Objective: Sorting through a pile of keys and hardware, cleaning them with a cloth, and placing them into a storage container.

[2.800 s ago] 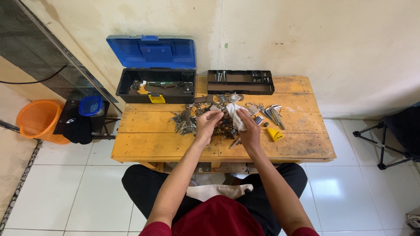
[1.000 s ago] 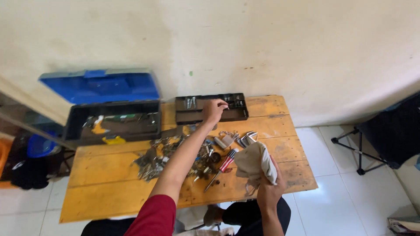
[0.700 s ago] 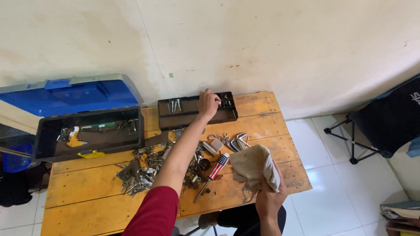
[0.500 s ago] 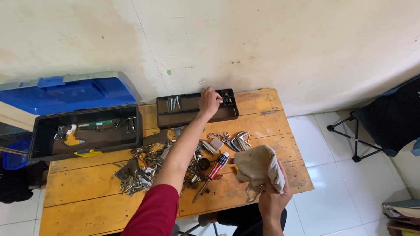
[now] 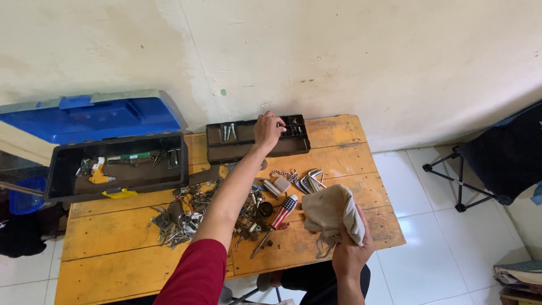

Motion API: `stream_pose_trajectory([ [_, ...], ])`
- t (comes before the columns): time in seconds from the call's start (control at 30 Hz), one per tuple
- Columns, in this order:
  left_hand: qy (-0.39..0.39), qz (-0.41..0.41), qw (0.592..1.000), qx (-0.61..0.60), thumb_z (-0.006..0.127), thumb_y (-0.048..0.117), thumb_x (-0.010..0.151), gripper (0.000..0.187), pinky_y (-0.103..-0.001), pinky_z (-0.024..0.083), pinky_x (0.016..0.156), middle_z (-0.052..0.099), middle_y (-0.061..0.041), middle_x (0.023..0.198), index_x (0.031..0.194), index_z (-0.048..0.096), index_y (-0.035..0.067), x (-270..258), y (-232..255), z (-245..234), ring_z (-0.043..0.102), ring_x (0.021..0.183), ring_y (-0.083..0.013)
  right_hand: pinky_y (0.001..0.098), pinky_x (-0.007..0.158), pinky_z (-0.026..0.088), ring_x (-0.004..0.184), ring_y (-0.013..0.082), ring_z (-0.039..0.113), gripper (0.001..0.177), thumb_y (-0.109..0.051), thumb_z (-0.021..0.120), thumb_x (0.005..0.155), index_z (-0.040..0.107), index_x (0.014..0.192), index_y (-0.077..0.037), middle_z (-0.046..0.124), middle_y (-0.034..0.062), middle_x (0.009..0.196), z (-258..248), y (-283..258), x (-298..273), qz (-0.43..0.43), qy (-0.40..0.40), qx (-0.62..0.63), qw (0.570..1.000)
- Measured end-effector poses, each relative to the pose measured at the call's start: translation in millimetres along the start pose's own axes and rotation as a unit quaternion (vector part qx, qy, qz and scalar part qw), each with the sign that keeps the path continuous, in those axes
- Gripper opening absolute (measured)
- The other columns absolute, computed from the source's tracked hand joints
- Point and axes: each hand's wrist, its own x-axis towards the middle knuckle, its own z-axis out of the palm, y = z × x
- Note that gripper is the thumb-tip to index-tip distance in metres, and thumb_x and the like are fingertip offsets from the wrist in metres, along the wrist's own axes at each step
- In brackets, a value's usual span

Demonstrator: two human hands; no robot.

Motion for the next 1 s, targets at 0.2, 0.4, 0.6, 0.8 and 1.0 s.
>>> stream_pose_trajectory([
  [0.2,0.037,0.017,0.999,-0.017,0.084,0.021,0.085,0.006,-0.04,0.057,0.07,0.075,-0.006,0.103,0.085,0.081,0.016,-21,-7,-32,0.067,0.098,-0.0295,0.035,0.098,0.052,0.123,0.0245,0.058,0.05,-0.004,0.07,0.087,0.06,0.136,0.0,0.063,0.0134,0.133,-1,-10,-9,-0.019,-0.011,0.009,1.0],
  [0.4,0.035,-0.026,0.997,-0.066,0.075,0.019,0.092,0.008,-0.032,0.053,0.084,0.076,-0.004,0.106,0.097,0.082,0.017,-94,-19,-86,0.069,0.096,-0.0196,0.0309,0.093,0.051,0.117,0.0161,0.06,0.056,-0.017,0.072,0.086,0.06,0.138,-0.002,0.065,0.0062,0.13,4,-44,-29,0.036,0.016,0.021,0.999],
  [0.6,0.05,-0.023,0.993,-0.101,0.076,0.022,0.09,0.009,-0.04,0.056,0.085,0.071,-0.006,0.089,0.098,0.079,0.024,-231,-46,-175,0.069,0.094,-0.0296,0.0395,0.084,0.062,0.103,0.0197,0.071,0.041,0.006,0.074,0.089,0.068,0.126,-0.011,0.072,0.0039,0.111,23,-25,-49,0.021,0.026,0.177,0.984],
  [0.8,0.123,-0.098,0.979,-0.129,0.078,0.024,0.088,0.009,-0.036,0.055,0.078,0.073,-0.006,0.083,0.097,0.081,0.023,-348,-65,-224,0.07,0.083,-0.0248,0.0352,0.09,0.061,0.107,0.0187,0.07,0.04,0.009,0.075,0.086,0.068,0.121,-0.011,0.072,0.0027,0.11,23,5,-61,-0.022,0.035,0.222,0.974],
  [1.0,0.148,-0.143,0.969,-0.14,0.077,0.021,0.089,0.008,-0.036,0.057,0.078,0.076,-0.007,0.084,0.097,0.081,0.02,-408,-70,-241,0.072,0.086,-0.0267,0.0357,0.084,0.064,0.101,0.0183,0.072,0.031,0.005,0.072,0.091,0.07,0.117,-0.012,0.072,0.0018,0.106,23,6,-86,0.017,-0.002,0.223,0.975],
])
